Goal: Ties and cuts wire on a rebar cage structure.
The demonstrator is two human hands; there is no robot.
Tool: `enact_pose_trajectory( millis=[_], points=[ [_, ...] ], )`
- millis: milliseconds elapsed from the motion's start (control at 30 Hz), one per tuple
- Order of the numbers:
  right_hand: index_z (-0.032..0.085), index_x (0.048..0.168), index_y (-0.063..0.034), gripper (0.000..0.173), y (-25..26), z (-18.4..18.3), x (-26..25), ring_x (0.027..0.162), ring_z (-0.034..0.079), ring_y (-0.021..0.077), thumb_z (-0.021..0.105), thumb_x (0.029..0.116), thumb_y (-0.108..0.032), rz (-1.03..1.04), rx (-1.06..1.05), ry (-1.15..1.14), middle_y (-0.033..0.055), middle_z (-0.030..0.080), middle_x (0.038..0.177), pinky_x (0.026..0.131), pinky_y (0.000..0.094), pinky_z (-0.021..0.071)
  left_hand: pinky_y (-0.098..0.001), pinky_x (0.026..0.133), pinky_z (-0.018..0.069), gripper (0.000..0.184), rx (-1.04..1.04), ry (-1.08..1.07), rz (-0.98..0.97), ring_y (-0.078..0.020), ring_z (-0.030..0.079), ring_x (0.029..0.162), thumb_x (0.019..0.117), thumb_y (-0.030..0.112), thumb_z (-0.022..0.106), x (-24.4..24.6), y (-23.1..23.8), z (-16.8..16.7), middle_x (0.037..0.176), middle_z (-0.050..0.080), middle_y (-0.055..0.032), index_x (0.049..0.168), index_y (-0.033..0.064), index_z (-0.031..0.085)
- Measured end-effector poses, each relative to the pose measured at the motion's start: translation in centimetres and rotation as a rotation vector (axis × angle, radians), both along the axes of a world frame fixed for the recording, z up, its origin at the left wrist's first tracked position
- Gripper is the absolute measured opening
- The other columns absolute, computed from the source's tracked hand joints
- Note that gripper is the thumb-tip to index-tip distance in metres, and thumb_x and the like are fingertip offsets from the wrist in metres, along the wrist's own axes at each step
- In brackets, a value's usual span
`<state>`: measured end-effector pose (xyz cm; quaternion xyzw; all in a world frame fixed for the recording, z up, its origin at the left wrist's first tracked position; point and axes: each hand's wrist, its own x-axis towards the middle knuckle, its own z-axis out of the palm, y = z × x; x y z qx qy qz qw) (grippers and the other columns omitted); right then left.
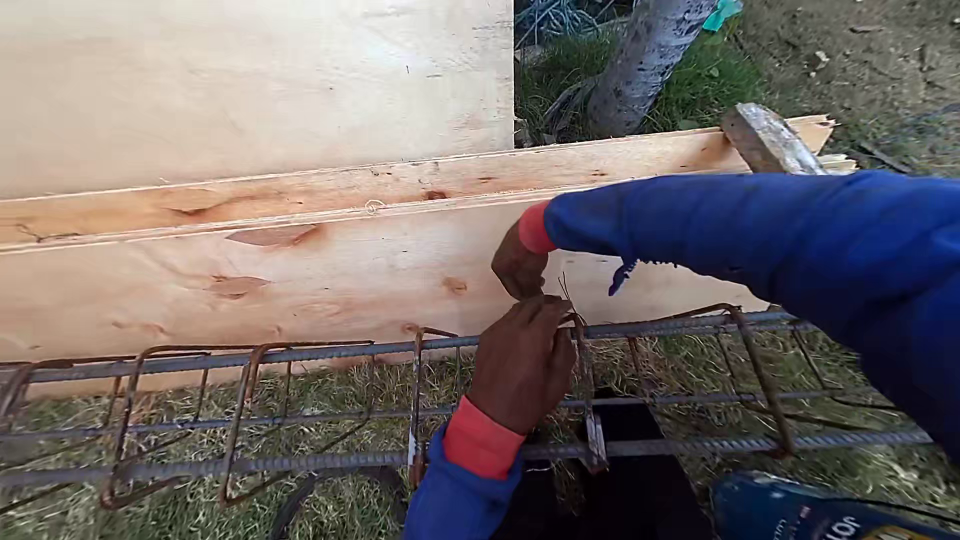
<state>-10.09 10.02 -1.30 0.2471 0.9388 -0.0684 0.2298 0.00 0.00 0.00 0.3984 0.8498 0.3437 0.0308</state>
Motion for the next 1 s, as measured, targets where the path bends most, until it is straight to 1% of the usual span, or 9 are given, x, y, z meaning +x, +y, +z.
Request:
enact_pose_trajectory(
  millis=[67,167,333,400,567,733,800,867,1000],
  points=[
    [0.065,0.095,0.0108,0.04,1.0,4.2,-1.3,0.078,0.065,0.0272,0.07,0.0961,-0.029,0.467,0.076,-0.23,0.0184,0.066,0.086,0.07,0.0439,0.0508,-0.037,0.086,0.0616,0.027,-0.011,0.012,-0.006,-0.0105,0.07,0.108,0.097,0.026,0.06,0.0,-0.1,0.1,0.121,0.072,0.002,0.119,0.0146,0.07],
    [0.069,0.09,0.0061,0.045,2.0,9.6,-1.3,0.07,0.065,0.0305,0.075,0.0934,-0.038,1.048,0.187,-0.338,0.015,0.065,0.076,0.061,0.0497,0.0528,-0.0406,0.099,0.0574,0.041,-0.019,-0.046,-0.013,-0.0139,0.063,0.123,0.0985,0.033,0.063,0.1,-0.2,0.7,0.133,0.067,0.0005,0.135,0.0142,0.063],
    [0.07,0.083,-0.0035,0.025,2.1,12.5,0.1,0.071,0.066,0.0274,0.073,0.0929,-0.026,1.273,0.267,-0.223,0.0092,0.065,0.076,0.064,0.0506,0.0527,-0.0448,0.108,0.0467,0.048,-0.01,-0.008,0.006,-0.0194,0.053,0.131,0.097,0.037,0.058,0.3,0.3,0.4,0.134,0.064,0.0015,0.141,0.0184,0.063],
    [0.07,0.081,-0.0044,0.02,2.1,12.6,0.3,0.072,0.066,0.0273,0.072,0.0917,-0.021,1.28,0.271,-0.216,0.009,0.065,0.077,0.065,0.0508,0.0524,-0.0484,0.11,0.0423,0.041,0.001,-0.053,0.063,-0.0209,0.055,0.127,0.0997,0.04,0.058,0.5,1.0,0.7,0.127,0.067,0.0011,0.133,0.02,0.07],
    [0.072,0.082,-0.0086,0.017,2.7,13.8,0.4,0.072,0.065,0.0273,0.071,0.0925,-0.021,1.265,0.178,-0.217,0.0075,0.064,0.074,0.063,0.052,0.0503,-0.0407,0.092,0.0524,0.014,0.237,-0.142,0.208,-0.0152,0.062,0.111,0.098,0.029,0.069,0.8,2.1,1.1,0.107,0.074,0.0073,0.098,0.0217,0.081],
    [0.072,0.082,-0.0043,0.024,3.1,10.9,-0.8,0.062,0.062,0.0227,0.076,0.0912,-0.027,1.207,-0.038,-0.251,0.0062,0.063,0.07,0.057,0.0474,0.0503,-0.0346,0.093,0.0559,0.011,0.392,-0.098,0.11,-0.0125,0.064,0.109,0.0974,0.02,0.07,1.4,0.9,0.2,0.106,0.072,0.0049,0.099,0.0172,0.081],
    [0.067,0.073,-0.0003,0.023,2.6,7.7,-1.1,0.055,0.058,0.0136,0.075,0.088,-0.016,0.993,-0.048,-0.253,0.0042,0.063,0.064,0.054,0.0343,0.0481,-0.0405,0.101,0.0512,0.013,0.318,-0.016,0.153,-0.0102,0.064,0.108,0.0983,0.027,0.069,1.3,1.0,0.2,0.107,0.071,0.008,0.1,0.0229,0.081],
    [0.064,0.082,0.0046,0.03,0.7,3.9,-0.6,0.061,0.06,0.0144,0.072,0.0917,-0.023,0.545,0.083,-0.197,0.0072,0.061,0.07,0.059,0.0316,0.0471,-0.0541,0.118,0.036,0.016,0.244,0.035,0.176,-0.0091,0.065,0.115,0.0992,0.03,0.067,1.6,0.6,0.2,0.111,0.074,0.0095,0.103,0.0251,0.081],
    [0.062,0.086,0.0011,0.035,-0.1,1.2,-0.5,0.049,0.059,0.0116,0.074,0.089,-0.031,0.27,-0.184,-0.128,0.0044,0.06,0.06,0.052,0.0264,0.0471,-0.038,0.097,0.0579,0.022,0.162,-0.078,0.223,-0.0036,0.07,0.098,0.1052,0.036,0.058,2.1,0.9,0.2,0.102,0.075,0.0129,0.108,0.0239,0.076]
  ],
)
